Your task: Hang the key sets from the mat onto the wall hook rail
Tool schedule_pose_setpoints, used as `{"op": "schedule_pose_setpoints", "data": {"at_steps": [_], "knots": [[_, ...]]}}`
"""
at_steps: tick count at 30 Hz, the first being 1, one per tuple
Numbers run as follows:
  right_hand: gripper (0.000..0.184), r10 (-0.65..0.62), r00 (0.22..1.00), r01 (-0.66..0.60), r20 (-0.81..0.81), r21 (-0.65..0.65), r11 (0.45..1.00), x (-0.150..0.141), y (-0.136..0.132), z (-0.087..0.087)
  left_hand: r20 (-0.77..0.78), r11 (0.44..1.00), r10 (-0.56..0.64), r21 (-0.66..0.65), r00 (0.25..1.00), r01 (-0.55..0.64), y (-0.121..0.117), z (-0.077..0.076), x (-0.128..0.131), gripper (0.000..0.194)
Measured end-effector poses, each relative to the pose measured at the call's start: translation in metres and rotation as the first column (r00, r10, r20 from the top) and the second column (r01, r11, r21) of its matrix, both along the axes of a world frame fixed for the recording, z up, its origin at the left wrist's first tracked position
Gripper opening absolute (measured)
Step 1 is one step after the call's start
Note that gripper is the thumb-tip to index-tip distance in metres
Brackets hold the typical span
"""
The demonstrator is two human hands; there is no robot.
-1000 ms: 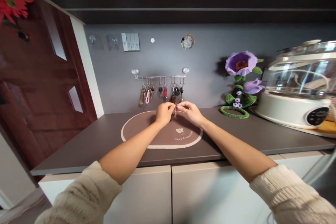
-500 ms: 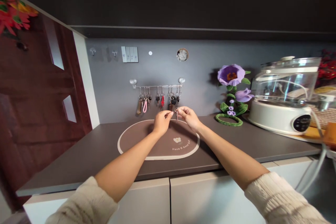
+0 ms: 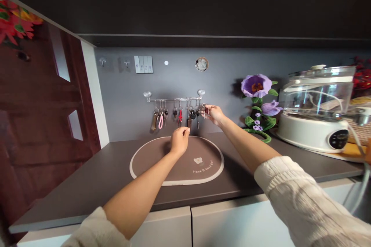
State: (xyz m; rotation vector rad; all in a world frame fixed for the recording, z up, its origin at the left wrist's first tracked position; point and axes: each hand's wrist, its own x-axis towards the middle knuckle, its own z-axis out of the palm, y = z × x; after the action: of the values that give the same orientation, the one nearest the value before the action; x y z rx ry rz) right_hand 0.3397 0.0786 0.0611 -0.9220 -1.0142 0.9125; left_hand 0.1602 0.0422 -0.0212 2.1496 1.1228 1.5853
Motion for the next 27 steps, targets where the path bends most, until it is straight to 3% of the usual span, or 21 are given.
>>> {"op": "schedule_pose_setpoints", "data": {"at_steps": [11, 27], "knots": [[0.016, -0.031, 0.997, 0.039, 0.073, -0.108, 0.993, -0.001, 0.025, 0.012, -0.017, 1.0, 0.016, 0.02, 1.0, -0.016, 0.001, 0.0, 0.0, 0.024], [0.011, -0.061, 0.993, 0.073, 0.099, -0.114, 0.991, 0.006, 0.03, -0.005, -0.017, 1.0, 0.023, -0.001, 1.0, -0.023, 0.003, 0.0, -0.002, 0.023]]}}
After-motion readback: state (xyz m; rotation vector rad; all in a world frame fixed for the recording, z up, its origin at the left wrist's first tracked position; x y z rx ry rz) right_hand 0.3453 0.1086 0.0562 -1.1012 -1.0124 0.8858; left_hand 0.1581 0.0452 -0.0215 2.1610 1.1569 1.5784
